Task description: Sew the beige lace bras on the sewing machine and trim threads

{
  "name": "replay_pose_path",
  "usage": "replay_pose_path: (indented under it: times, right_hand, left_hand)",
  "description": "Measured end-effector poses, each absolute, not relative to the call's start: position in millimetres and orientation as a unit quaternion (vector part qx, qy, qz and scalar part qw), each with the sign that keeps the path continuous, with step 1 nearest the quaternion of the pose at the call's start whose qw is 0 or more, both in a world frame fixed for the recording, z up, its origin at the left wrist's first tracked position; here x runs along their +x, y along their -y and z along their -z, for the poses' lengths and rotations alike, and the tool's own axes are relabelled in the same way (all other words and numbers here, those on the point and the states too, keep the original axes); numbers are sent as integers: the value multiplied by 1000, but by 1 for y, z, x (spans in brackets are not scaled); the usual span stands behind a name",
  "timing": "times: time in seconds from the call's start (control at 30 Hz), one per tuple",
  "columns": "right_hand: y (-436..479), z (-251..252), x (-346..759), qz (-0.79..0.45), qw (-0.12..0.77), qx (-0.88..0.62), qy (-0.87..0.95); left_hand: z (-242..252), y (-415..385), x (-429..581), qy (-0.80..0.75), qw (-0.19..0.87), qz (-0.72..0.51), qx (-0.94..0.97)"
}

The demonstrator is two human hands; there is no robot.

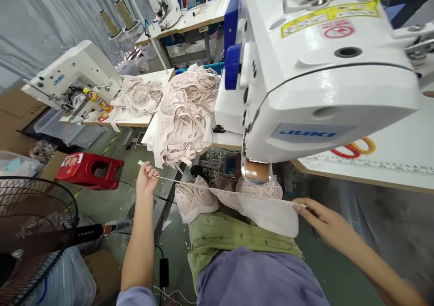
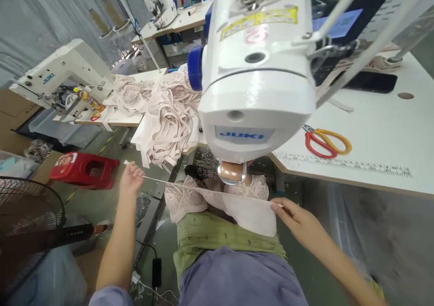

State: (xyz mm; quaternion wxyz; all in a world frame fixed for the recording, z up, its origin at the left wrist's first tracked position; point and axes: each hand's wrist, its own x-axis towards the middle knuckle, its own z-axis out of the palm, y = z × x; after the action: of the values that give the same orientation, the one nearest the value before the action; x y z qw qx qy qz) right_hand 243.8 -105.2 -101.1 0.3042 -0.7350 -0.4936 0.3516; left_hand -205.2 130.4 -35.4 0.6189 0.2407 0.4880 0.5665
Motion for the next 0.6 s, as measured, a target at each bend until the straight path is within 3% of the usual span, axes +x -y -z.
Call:
replay_pose_path:
  times: [0.17,0.37,0.6]
  right_hand:
    - [96,111,205,-296,346,-794,404]
    - [67,92,174,-484,269,-637,536]
    - [59,76,179,-512,180,-607,581]
  left_hand:
    - [57,-75,-122,-497,689,-385,360]
    - [73,-1,-31,-440,711,-161,524]
    - [63,2,-23,-403,491,13,772]
